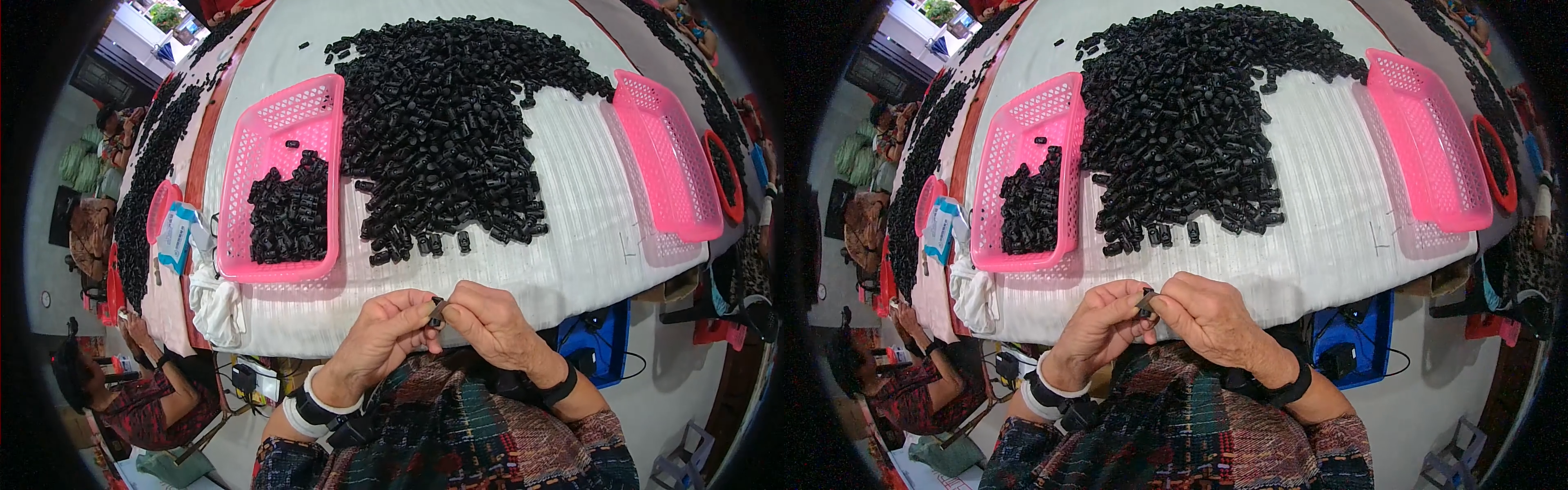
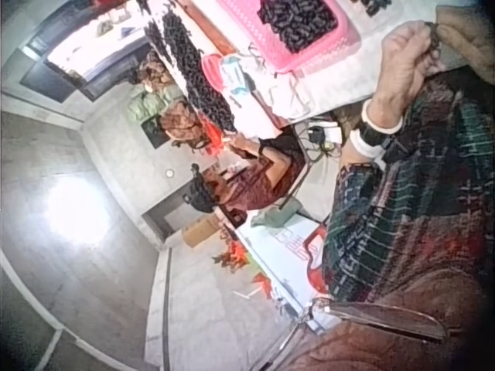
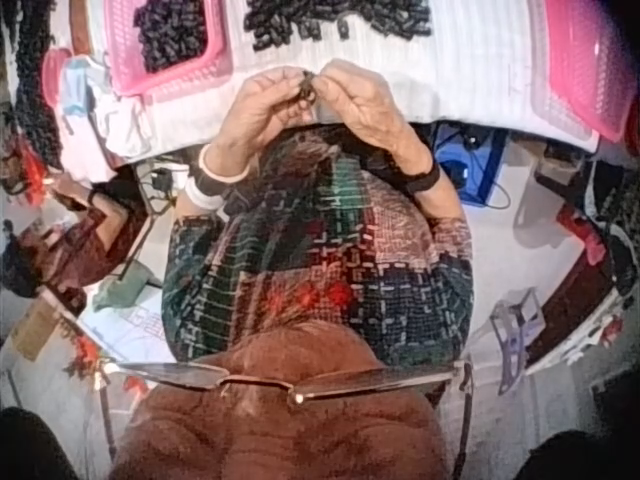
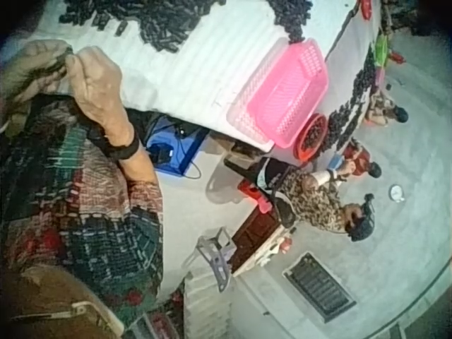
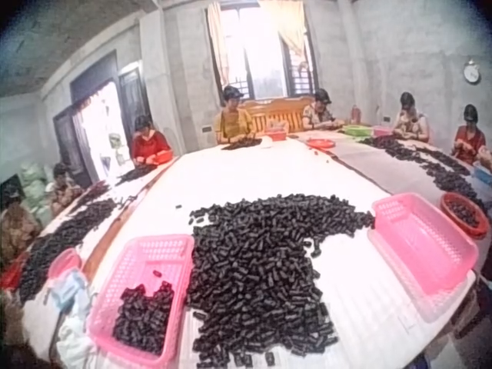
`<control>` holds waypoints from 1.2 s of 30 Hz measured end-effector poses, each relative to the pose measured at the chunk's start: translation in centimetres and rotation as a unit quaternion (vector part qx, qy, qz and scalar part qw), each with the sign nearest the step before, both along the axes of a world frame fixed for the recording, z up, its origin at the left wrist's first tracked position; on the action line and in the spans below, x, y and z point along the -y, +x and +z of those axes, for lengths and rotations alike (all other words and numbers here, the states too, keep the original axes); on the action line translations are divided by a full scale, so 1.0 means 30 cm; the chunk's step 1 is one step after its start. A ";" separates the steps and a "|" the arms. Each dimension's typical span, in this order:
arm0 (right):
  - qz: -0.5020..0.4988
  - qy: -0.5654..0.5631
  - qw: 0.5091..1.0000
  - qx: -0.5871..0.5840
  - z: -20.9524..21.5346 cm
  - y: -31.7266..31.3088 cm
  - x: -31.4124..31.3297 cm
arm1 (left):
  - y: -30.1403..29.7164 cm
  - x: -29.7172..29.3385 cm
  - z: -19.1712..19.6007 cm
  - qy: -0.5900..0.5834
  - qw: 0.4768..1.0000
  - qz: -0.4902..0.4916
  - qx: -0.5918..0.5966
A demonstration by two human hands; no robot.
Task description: Assembling or sorting small black plastic shoe components at a workshop table.
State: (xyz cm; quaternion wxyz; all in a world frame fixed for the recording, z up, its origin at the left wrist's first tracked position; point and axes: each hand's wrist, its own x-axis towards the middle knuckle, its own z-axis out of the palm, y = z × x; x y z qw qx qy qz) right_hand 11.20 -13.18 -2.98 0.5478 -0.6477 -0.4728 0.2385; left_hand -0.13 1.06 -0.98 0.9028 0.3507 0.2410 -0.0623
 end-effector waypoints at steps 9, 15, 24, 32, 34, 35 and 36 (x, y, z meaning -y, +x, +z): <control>-0.079 0.069 0.986 0.132 0.084 -0.023 -0.015 | -0.005 0.005 0.010 0.005 1.000 -0.012 -0.020; -0.070 0.021 0.984 0.160 0.072 -0.028 0.009 | -0.004 0.008 -0.030 0.062 0.997 -0.034 0.024; -0.034 0.115 0.993 0.018 0.058 -0.009 0.023 | 0.013 0.042 0.017 -0.063 0.994 -0.061 0.061; -0.050 0.084 0.994 0.057 0.077 -0.023 0.022 | 0.005 0.051 -0.007 0.048 0.997 -0.032 0.052; -0.055 0.081 0.992 0.075 0.079 -0.024 0.020 | 0.001 0.050 -0.006 0.063 0.996 -0.031 0.059; -0.052 0.081 0.992 0.085 0.079 -0.024 0.018 | -0.001 0.049 -0.006 0.078 0.994 -0.031 0.065; -0.049 0.083 0.991 0.094 0.078 -0.024 0.015 | -0.004 0.049 -0.006 0.079 0.994 -0.029 0.065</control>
